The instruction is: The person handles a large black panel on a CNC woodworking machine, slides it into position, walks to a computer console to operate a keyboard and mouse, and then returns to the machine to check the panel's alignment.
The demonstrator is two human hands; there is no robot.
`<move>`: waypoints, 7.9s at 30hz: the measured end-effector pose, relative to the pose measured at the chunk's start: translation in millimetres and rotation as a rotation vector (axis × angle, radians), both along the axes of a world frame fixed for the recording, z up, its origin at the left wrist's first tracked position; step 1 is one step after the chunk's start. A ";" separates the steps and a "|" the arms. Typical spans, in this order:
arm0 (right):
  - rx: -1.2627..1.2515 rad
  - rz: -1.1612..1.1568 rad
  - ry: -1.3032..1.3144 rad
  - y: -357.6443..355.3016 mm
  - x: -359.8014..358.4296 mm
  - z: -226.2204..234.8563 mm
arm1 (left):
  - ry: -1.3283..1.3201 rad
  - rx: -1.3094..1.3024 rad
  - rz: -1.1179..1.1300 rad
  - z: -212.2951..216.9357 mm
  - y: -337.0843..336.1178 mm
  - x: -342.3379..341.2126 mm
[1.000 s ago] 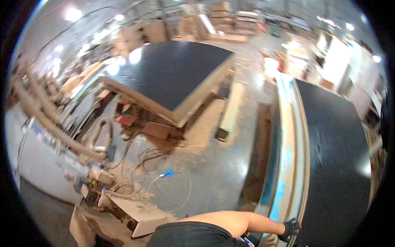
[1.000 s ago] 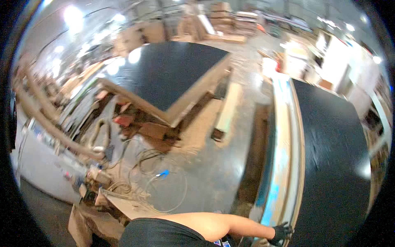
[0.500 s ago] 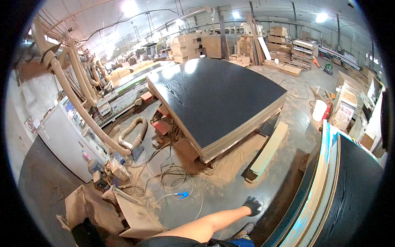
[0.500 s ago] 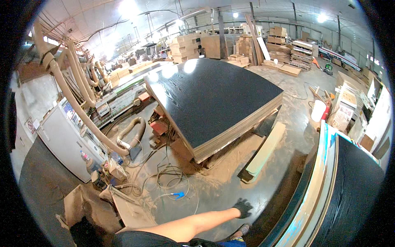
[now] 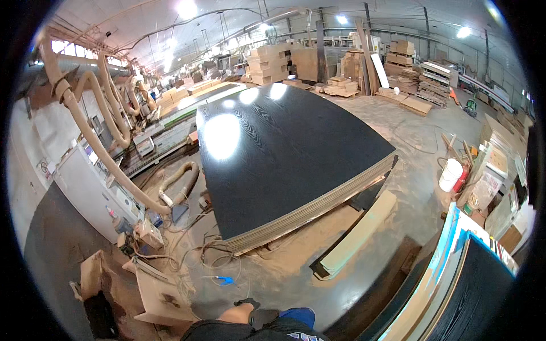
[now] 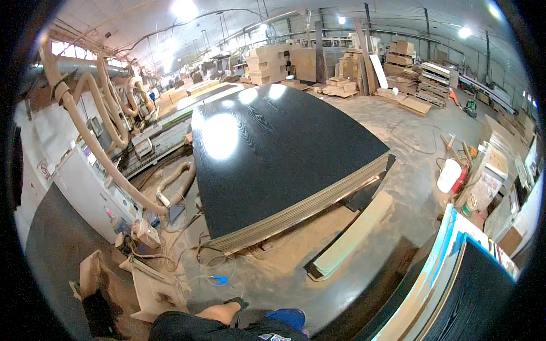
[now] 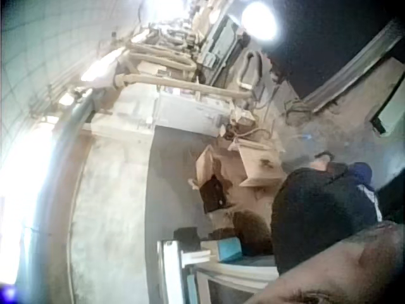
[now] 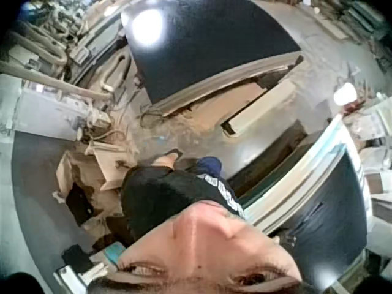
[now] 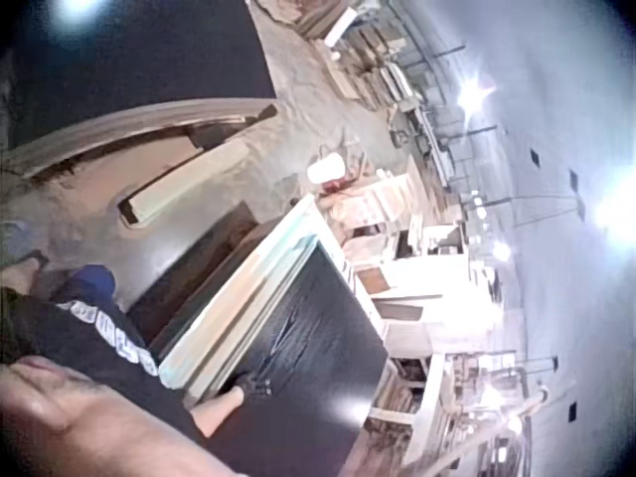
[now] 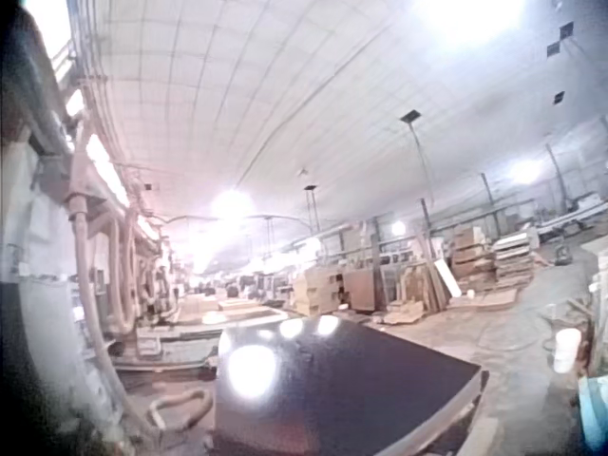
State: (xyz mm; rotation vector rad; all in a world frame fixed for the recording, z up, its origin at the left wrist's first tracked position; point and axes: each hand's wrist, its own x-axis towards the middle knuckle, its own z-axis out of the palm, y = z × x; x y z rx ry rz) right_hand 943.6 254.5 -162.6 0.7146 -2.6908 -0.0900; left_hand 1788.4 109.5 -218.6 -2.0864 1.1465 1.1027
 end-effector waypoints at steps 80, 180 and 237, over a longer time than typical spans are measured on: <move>-0.698 -0.872 0.537 -855.6 -448.7 105.8 | 1.003 -0.265 -1.273 27.5 -1268.2 -1221.5; -0.587 -0.435 -0.132 -1070.8 -937.2 334.8 | 1.450 -1.404 -1.365 364.6 -1279.7 -1939.9; -0.625 -0.463 -0.109 -1072.5 -936.7 333.4 | 1.513 -1.405 -1.344 359.4 -1284.1 -1942.1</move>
